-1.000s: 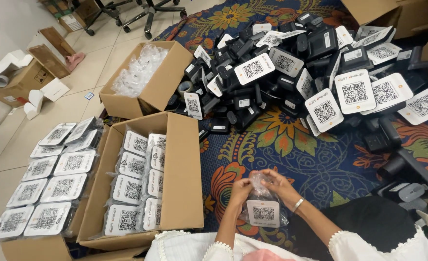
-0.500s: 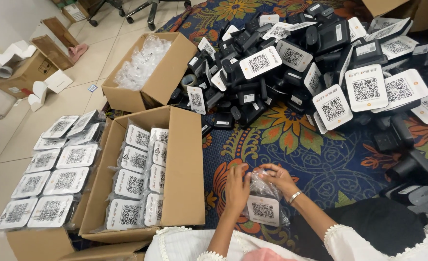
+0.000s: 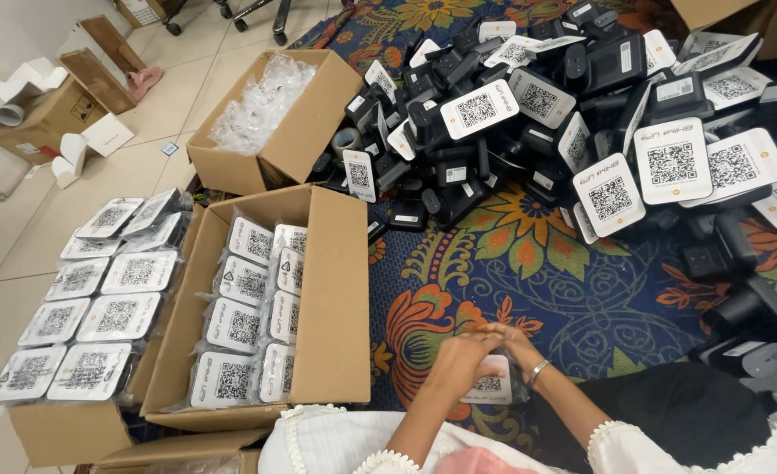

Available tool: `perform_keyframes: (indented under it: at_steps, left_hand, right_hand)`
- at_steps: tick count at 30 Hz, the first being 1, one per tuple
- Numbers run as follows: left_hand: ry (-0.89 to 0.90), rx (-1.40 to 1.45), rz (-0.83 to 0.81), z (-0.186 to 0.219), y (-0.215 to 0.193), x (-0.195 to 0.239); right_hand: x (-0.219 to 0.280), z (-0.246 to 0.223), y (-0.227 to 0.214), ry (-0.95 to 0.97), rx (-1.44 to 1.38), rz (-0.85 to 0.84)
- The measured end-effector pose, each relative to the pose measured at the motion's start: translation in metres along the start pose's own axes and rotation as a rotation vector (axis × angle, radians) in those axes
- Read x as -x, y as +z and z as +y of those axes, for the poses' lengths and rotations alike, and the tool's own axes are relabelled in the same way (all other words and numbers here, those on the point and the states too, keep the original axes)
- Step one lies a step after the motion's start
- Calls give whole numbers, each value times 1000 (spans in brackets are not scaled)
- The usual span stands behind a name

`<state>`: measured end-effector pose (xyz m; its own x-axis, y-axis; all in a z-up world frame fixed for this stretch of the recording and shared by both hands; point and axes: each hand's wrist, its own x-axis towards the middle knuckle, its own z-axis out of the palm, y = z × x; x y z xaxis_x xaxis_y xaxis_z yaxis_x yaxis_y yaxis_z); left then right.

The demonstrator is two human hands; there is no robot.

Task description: The person packages QR code scanners into plastic bags and places them into boxes.

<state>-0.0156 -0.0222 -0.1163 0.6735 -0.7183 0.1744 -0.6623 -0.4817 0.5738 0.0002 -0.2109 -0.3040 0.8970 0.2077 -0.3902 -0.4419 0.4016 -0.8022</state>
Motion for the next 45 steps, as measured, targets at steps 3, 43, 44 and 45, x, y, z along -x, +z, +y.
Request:
perform_keyframes:
  at_steps: [3,43,44,45]
  left_hand:
    - [-110,-56,-37,4,-2,-9]
    - [-565,-4,1252,-325,-262,6]
    - [-640,-11,1242,-326,-258,3]
    - [-715,-18,1230,-328,-254,2]
  right_hand:
    - [6,-2,-2,1,-58,121]
    - [-253,-213,420,-871,1061,-16]
    - [-264,-211,416,-868,1055,-72]
    - [-275,-208,413,-864,1049,-126]
